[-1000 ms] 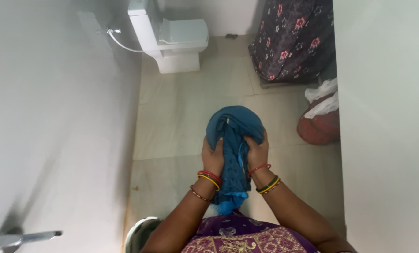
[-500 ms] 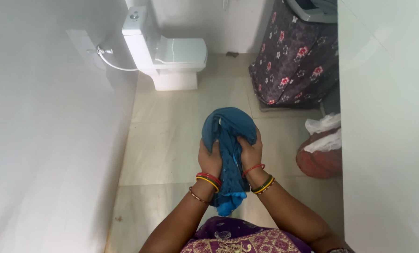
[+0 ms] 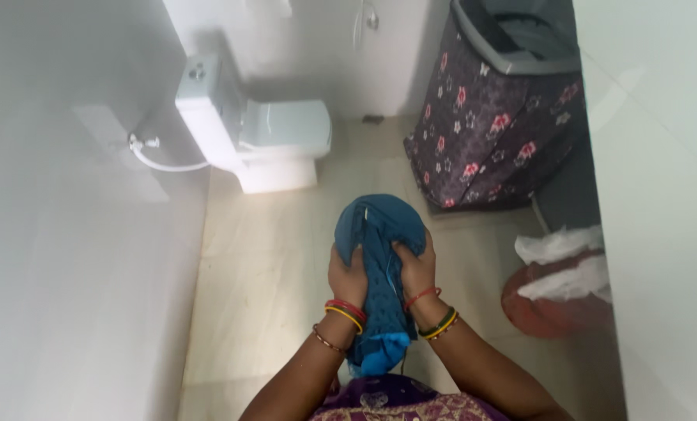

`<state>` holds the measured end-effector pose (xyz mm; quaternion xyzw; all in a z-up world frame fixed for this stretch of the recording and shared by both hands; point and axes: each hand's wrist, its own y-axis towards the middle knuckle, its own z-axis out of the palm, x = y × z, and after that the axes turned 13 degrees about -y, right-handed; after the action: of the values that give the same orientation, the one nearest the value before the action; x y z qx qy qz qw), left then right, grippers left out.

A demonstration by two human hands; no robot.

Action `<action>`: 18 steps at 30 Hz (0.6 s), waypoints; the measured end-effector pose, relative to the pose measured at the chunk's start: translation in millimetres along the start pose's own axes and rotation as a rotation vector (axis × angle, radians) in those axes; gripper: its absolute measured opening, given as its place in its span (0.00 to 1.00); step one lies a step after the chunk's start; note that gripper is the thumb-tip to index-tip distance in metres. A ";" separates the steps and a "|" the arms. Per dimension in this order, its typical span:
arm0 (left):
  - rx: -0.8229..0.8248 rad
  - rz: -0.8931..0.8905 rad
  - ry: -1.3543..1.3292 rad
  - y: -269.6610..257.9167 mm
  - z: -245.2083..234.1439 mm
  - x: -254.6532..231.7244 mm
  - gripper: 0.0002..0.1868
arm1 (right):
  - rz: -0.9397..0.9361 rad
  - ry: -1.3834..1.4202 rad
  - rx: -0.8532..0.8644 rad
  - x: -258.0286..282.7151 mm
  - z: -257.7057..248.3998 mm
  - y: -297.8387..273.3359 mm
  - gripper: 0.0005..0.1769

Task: The person carries a blue garment into a bathroom and places it into a top-loading washing machine. They then return to a sink, pick up a patterned cloth, and place it into the same washing machine.

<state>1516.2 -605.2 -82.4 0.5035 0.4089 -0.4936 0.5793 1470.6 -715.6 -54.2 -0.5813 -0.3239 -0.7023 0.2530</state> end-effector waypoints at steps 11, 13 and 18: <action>0.115 -0.036 -0.055 145.6 35.9 4.5 0.17 | 0.032 0.007 -0.085 -0.5 69.5 119.5 0.29; 0.115 -0.044 -0.061 165.4 44.2 10.6 0.17 | 0.037 0.011 -0.083 -6.3 75.4 138.3 0.30; 0.121 -0.052 -0.088 214.7 74.3 36.0 0.17 | 0.028 -0.001 -0.097 -36.3 80.8 197.4 0.31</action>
<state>1732.1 -683.1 -67.0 0.5047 0.3655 -0.5536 0.5524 1675.0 -786.6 -48.9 -0.5977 -0.2815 -0.7131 0.2343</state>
